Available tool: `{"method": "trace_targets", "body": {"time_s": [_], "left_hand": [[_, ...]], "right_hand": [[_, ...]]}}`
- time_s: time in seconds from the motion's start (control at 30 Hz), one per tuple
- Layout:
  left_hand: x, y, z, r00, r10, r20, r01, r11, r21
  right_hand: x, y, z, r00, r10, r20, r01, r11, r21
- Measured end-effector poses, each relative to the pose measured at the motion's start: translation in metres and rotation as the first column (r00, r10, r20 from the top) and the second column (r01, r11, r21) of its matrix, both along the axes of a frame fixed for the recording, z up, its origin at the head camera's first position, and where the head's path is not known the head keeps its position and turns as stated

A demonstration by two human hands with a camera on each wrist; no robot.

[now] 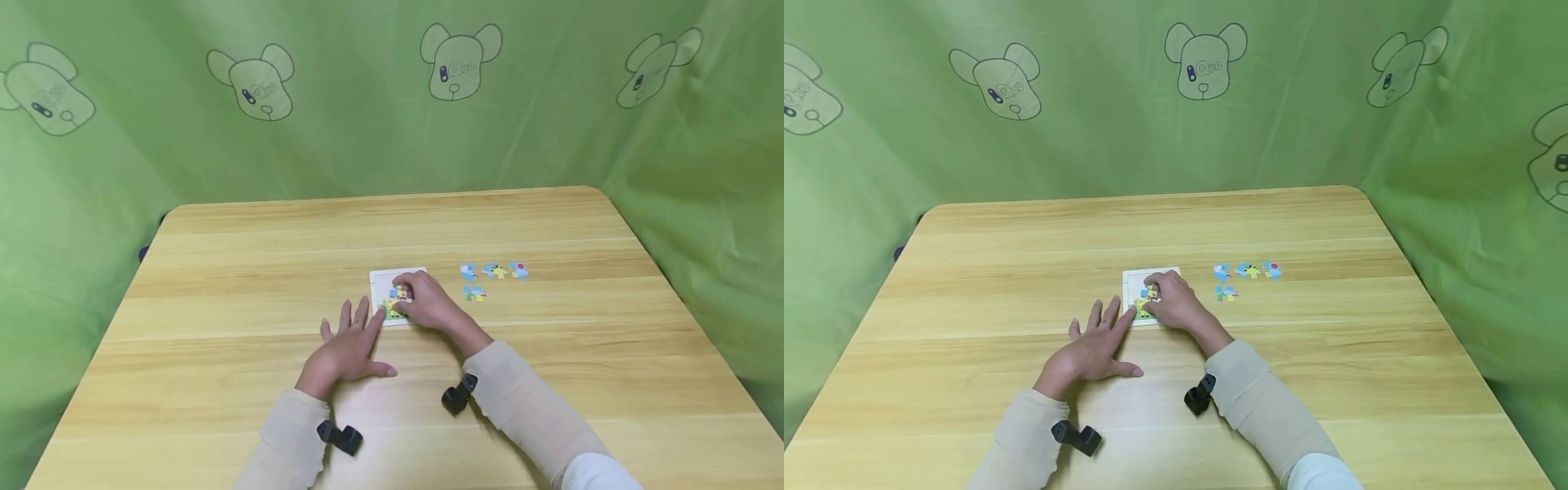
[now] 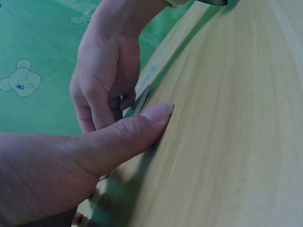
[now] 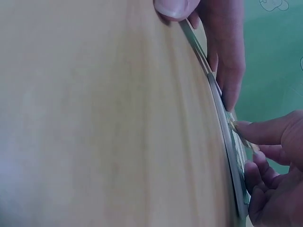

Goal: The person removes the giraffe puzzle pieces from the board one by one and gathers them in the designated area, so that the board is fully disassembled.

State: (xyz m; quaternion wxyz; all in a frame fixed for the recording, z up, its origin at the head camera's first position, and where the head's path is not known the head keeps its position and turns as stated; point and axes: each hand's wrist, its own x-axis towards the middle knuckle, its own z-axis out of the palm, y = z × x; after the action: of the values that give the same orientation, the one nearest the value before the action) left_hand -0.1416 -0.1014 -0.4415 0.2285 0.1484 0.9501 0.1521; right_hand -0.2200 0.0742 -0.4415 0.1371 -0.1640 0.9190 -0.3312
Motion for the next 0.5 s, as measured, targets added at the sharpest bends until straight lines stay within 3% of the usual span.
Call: {"method": "trace_targets", "body": {"time_s": [0.5], "left_hand": [[0.001,0.001,-0.002,1.000,0.006,-0.001,-0.006,1.000,0.015]], "right_hand": [[0.004,0.031,0.006,0.988,-0.147,0.041,0.152,0.970,-0.189]]}}
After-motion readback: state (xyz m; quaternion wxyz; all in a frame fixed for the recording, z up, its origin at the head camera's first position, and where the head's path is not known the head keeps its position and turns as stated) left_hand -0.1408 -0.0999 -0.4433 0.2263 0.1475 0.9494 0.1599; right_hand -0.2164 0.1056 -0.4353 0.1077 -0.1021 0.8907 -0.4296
